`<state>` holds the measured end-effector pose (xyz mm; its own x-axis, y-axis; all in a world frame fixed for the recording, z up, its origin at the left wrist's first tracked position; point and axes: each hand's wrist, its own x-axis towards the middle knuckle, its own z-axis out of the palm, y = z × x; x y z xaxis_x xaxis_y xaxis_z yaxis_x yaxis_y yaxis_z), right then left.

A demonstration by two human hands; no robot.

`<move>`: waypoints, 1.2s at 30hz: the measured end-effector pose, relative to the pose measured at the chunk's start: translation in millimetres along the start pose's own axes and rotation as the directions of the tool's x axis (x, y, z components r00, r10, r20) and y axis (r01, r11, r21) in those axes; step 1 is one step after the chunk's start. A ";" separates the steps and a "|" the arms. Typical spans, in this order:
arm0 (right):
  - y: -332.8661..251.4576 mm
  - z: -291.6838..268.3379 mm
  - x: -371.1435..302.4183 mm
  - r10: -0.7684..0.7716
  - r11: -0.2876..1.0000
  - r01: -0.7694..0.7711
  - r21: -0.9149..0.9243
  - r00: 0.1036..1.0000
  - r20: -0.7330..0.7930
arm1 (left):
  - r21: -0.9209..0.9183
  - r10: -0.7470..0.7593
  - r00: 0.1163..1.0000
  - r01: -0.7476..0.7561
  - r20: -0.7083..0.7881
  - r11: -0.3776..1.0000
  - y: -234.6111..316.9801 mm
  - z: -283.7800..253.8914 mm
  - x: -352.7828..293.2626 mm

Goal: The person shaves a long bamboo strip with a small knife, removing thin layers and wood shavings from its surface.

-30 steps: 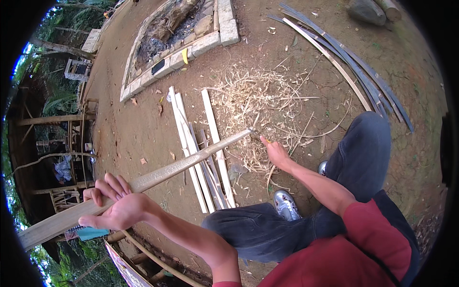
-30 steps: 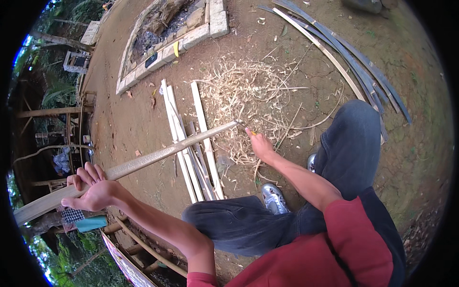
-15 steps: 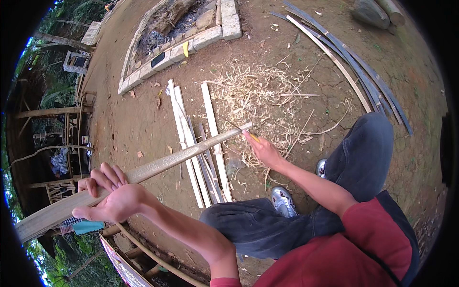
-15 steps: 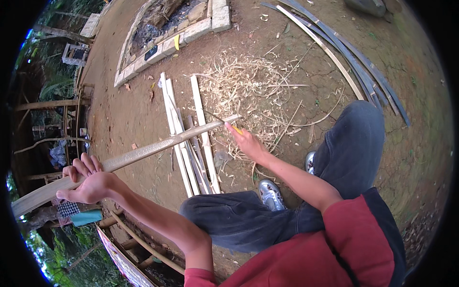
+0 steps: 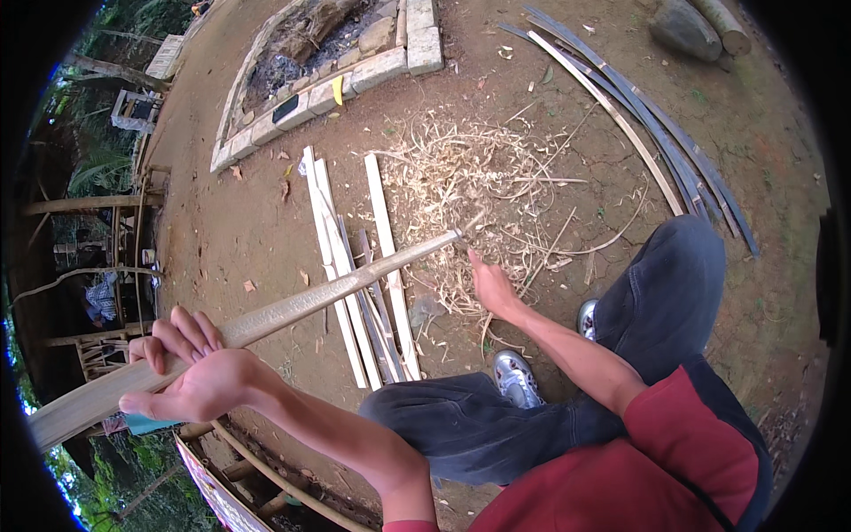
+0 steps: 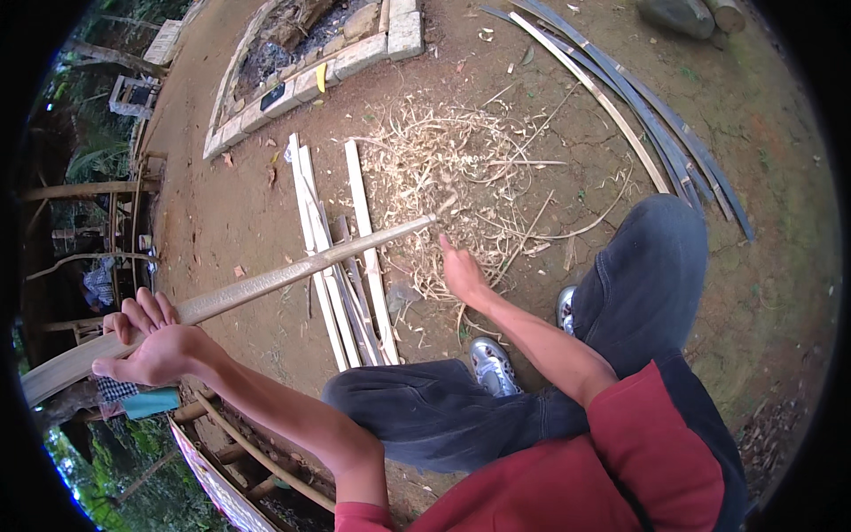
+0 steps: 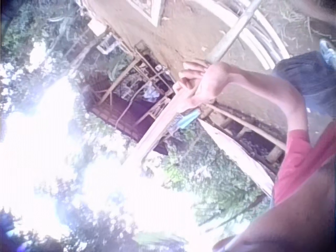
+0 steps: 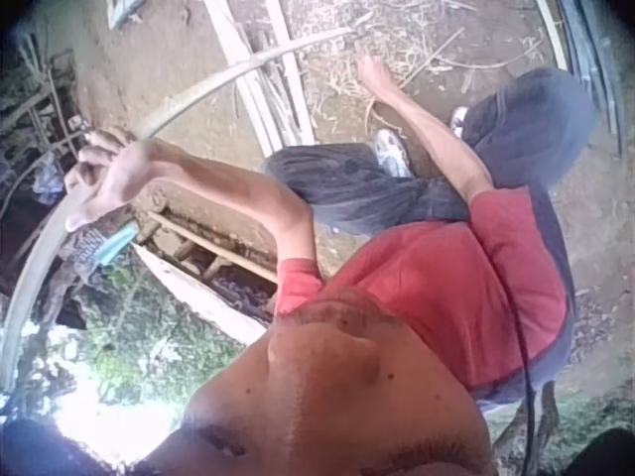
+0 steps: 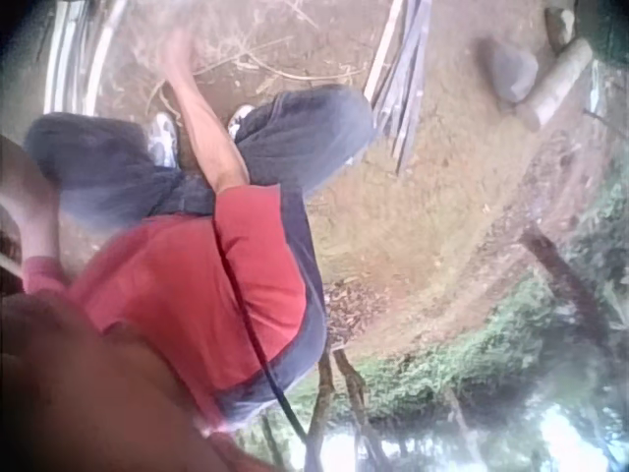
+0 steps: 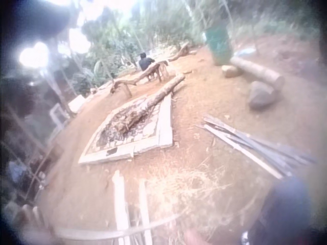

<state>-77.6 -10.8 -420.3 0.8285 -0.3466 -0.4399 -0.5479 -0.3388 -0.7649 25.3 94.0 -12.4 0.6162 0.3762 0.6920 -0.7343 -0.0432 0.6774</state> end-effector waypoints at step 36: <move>-77.1 -45.3 -61.6 -0.307 0.928 0.305 0.212 0.951 -0.022 | -0.276 -0.118 0.878 0.269 0.464 0.923 -40.0 -61.7 43.8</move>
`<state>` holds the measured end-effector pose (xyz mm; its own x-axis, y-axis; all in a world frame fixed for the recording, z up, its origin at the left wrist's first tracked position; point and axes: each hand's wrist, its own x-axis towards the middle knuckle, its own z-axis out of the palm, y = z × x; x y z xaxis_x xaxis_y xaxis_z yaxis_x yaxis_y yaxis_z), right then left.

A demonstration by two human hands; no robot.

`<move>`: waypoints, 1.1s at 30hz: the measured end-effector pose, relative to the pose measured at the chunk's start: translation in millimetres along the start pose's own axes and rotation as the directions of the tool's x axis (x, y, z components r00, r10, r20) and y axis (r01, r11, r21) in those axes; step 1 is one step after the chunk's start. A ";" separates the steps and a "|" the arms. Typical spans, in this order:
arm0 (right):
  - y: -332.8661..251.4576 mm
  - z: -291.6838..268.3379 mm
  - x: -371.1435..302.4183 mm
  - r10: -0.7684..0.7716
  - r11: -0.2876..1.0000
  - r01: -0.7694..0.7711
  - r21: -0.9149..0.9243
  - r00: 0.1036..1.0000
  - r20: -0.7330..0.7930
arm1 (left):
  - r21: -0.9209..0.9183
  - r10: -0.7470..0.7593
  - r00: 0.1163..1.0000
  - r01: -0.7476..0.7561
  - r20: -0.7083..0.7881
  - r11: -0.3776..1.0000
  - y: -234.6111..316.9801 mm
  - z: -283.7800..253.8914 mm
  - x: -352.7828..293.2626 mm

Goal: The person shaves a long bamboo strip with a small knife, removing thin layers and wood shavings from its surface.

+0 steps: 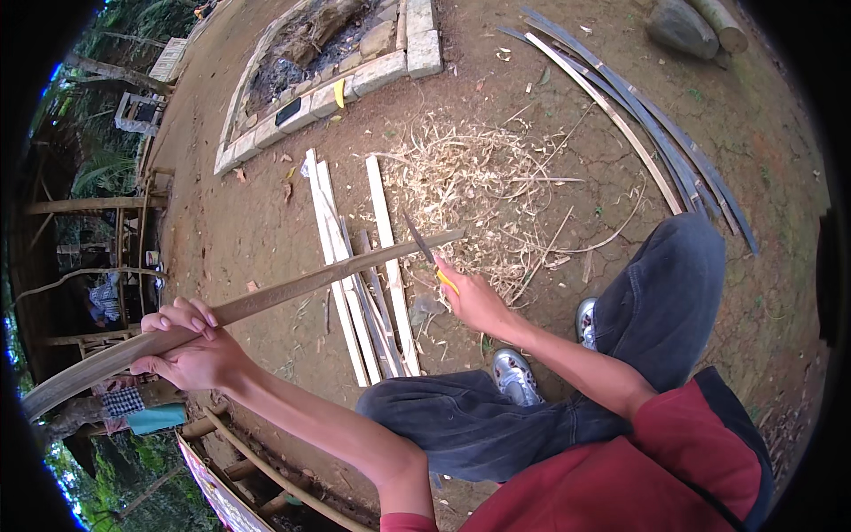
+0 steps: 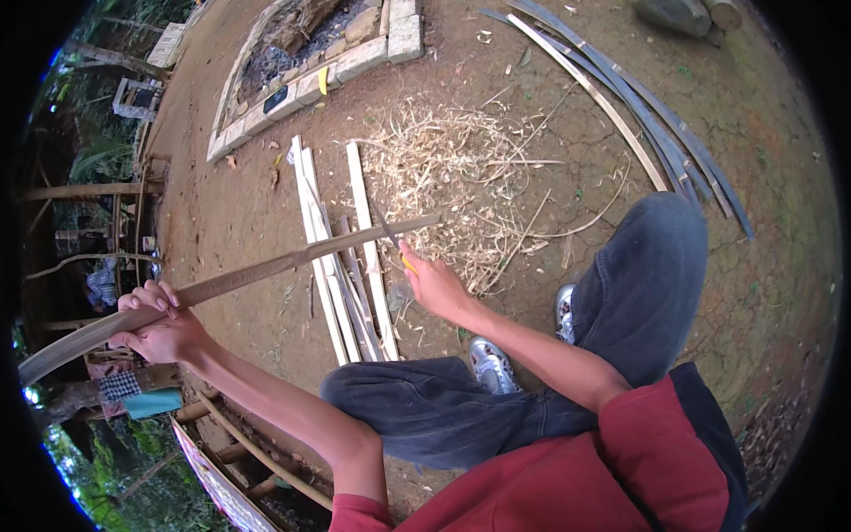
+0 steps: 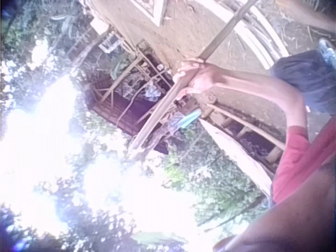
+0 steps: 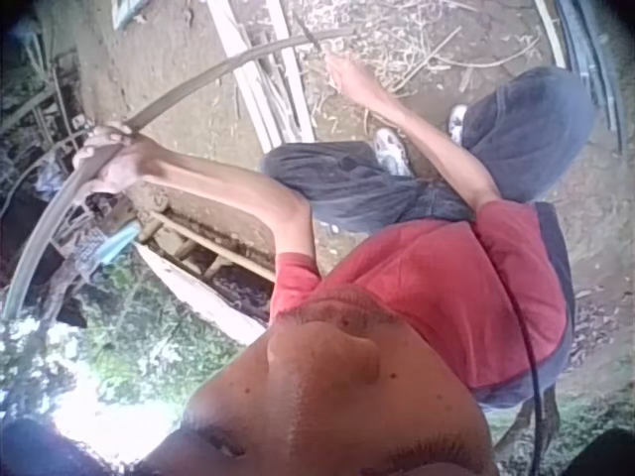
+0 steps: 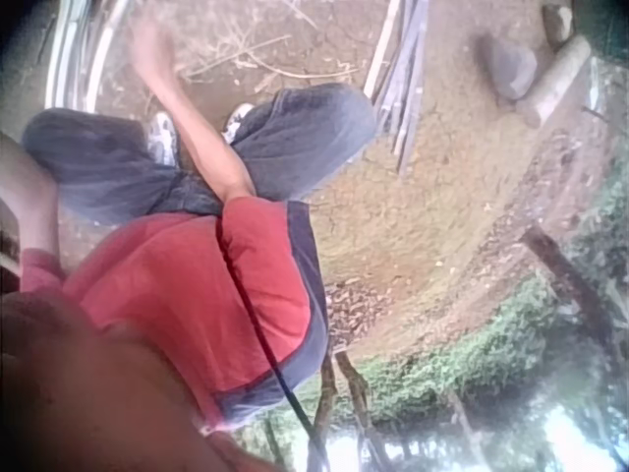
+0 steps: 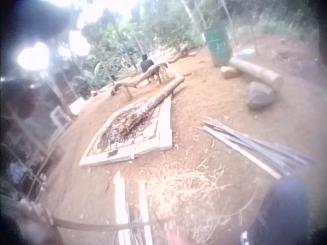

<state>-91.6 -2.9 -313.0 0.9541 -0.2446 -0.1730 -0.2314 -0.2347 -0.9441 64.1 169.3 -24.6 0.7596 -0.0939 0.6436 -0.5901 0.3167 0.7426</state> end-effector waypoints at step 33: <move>-87.4 -3.8 -50.1 -0.314 0.949 0.313 0.039 0.949 0.025 | 0.399 0.207 0.829 0.021 -0.520 0.917 6.9 56.3 -16.1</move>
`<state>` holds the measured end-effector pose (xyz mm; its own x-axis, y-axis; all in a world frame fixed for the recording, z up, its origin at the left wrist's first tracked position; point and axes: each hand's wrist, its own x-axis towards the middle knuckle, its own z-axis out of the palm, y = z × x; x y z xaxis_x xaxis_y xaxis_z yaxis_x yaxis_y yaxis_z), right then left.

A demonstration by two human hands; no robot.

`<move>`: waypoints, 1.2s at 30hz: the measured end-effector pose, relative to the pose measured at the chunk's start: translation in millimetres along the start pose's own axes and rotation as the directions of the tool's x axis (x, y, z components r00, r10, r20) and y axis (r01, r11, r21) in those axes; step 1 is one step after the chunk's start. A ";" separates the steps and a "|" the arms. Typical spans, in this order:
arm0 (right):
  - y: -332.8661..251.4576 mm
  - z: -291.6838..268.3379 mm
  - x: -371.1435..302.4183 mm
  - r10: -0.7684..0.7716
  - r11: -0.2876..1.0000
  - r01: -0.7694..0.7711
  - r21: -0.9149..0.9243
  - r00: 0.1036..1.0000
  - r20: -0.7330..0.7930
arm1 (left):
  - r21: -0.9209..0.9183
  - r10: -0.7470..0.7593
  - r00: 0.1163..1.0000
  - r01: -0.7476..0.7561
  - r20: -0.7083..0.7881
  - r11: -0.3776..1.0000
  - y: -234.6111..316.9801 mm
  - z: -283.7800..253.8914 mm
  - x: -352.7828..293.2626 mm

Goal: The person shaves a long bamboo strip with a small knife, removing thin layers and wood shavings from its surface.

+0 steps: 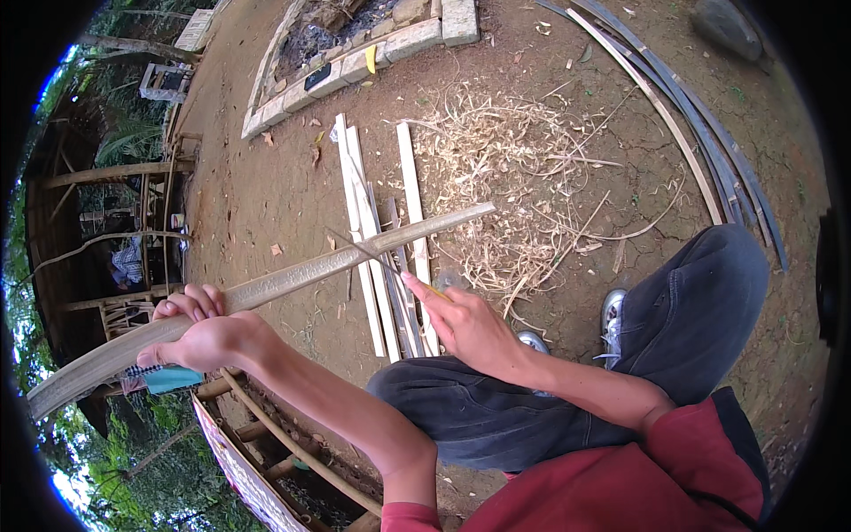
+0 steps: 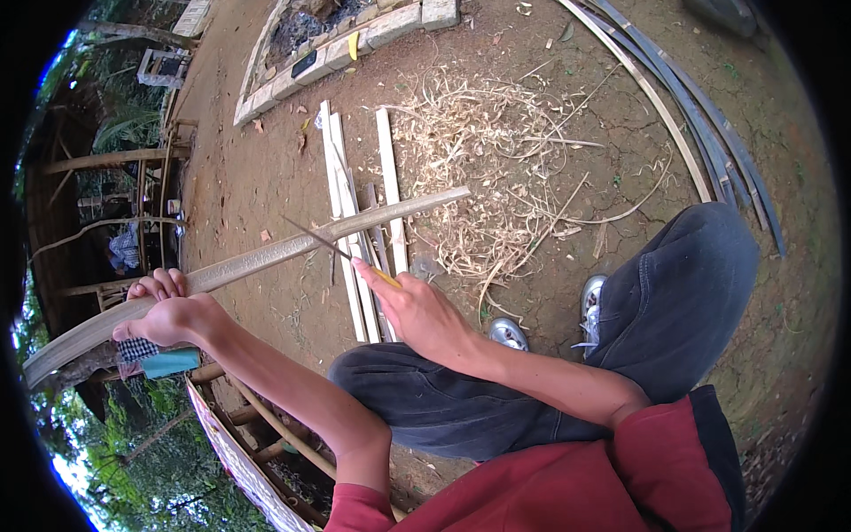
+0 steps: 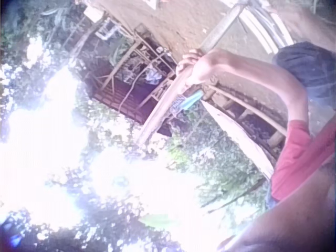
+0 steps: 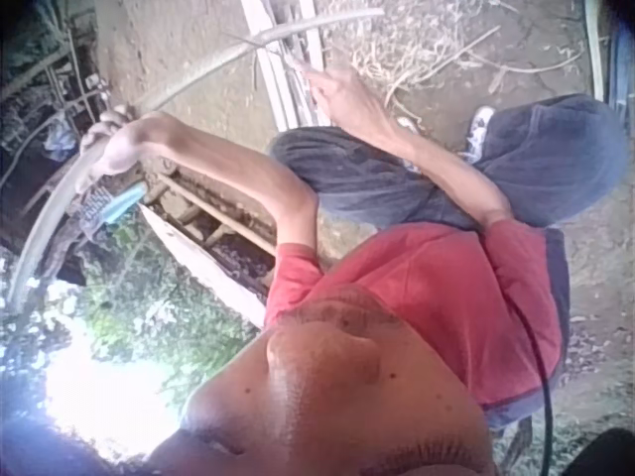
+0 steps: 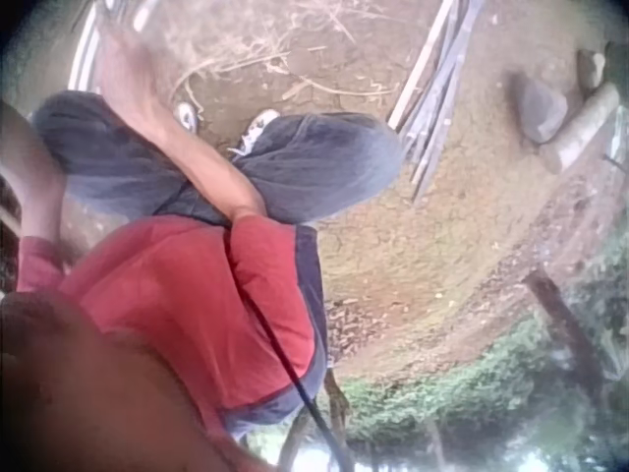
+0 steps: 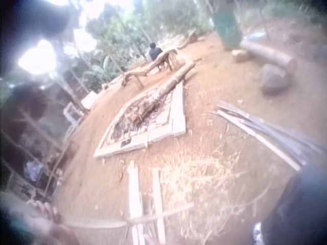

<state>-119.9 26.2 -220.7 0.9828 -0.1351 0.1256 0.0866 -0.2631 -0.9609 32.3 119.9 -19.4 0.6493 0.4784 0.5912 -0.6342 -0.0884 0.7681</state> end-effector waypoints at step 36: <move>-8.5 -5.6 -7.7 -0.106 0.987 0.091 -0.129 0.988 -0.113 | 0.031 0.032 0.994 -0.029 -0.106 0.999 25.4 21.6 -37.6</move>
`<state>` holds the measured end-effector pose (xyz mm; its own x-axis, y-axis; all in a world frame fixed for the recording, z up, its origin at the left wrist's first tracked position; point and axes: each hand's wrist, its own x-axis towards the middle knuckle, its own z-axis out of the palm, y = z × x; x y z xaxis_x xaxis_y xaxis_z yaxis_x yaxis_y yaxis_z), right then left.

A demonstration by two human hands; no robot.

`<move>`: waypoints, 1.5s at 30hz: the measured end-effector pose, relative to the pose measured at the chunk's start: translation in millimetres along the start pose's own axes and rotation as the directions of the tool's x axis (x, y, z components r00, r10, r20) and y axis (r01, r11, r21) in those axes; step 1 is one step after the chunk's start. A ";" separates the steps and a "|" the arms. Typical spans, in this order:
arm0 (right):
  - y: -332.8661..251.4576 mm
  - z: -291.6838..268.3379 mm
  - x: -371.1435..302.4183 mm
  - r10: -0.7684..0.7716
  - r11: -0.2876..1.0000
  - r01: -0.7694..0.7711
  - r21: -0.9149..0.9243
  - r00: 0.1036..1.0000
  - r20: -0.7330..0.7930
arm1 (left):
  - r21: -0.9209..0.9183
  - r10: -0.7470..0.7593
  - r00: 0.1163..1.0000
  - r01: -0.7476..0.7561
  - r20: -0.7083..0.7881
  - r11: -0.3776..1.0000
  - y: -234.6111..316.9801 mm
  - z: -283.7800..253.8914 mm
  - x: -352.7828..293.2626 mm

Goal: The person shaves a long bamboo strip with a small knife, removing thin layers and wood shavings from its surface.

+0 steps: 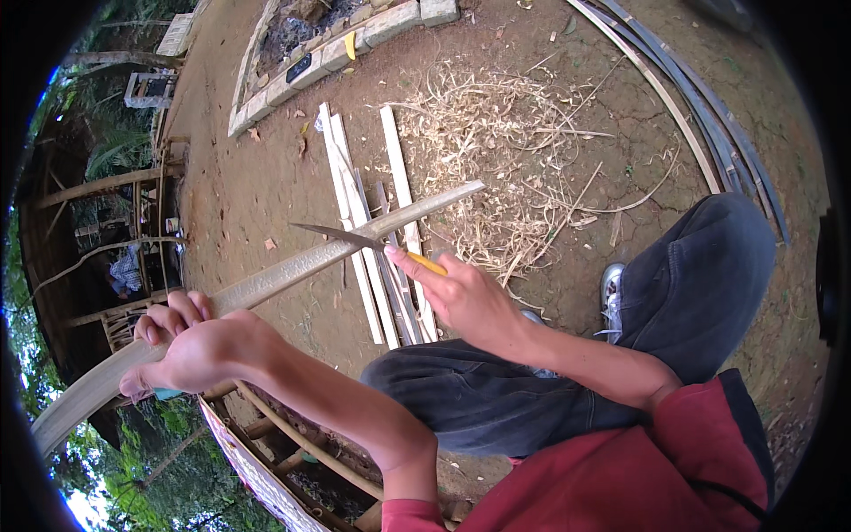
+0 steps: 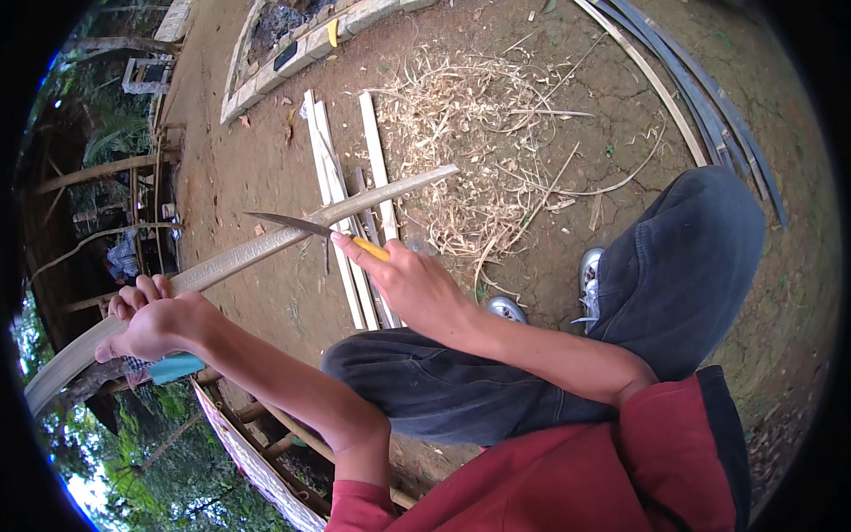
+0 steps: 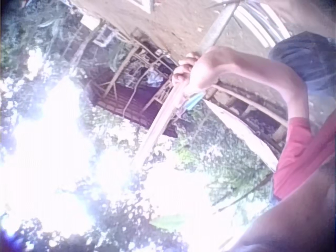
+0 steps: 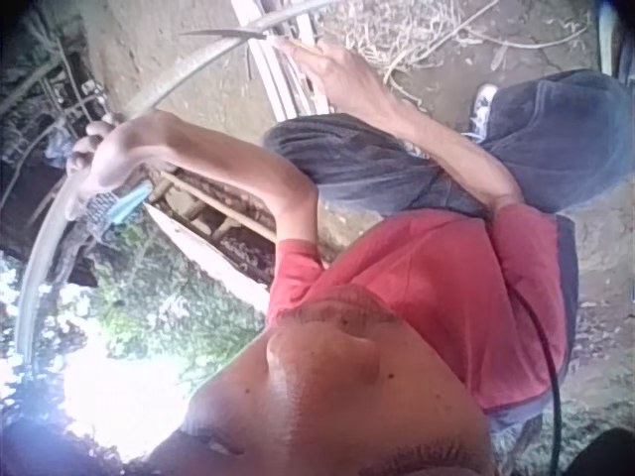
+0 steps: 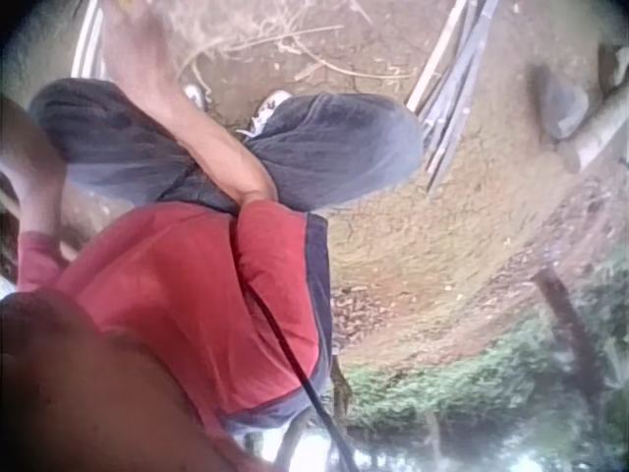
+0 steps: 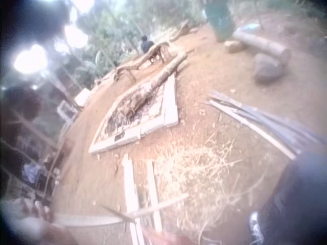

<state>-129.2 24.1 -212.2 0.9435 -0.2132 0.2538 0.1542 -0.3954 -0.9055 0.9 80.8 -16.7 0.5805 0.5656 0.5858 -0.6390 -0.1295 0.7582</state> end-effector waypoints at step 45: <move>50.5 11.9 16.5 0.079 0.978 -0.064 0.196 0.995 -0.068 | -0.009 0.043 0.997 -0.043 0.069 0.999 -0.9 1.5 -0.3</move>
<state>-102.3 11.3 -257.8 0.9307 -0.3035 0.2042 0.1482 -0.1977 -0.9690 2.0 79.4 -17.1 0.5857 0.5022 0.6363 -0.6679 -0.1458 0.7298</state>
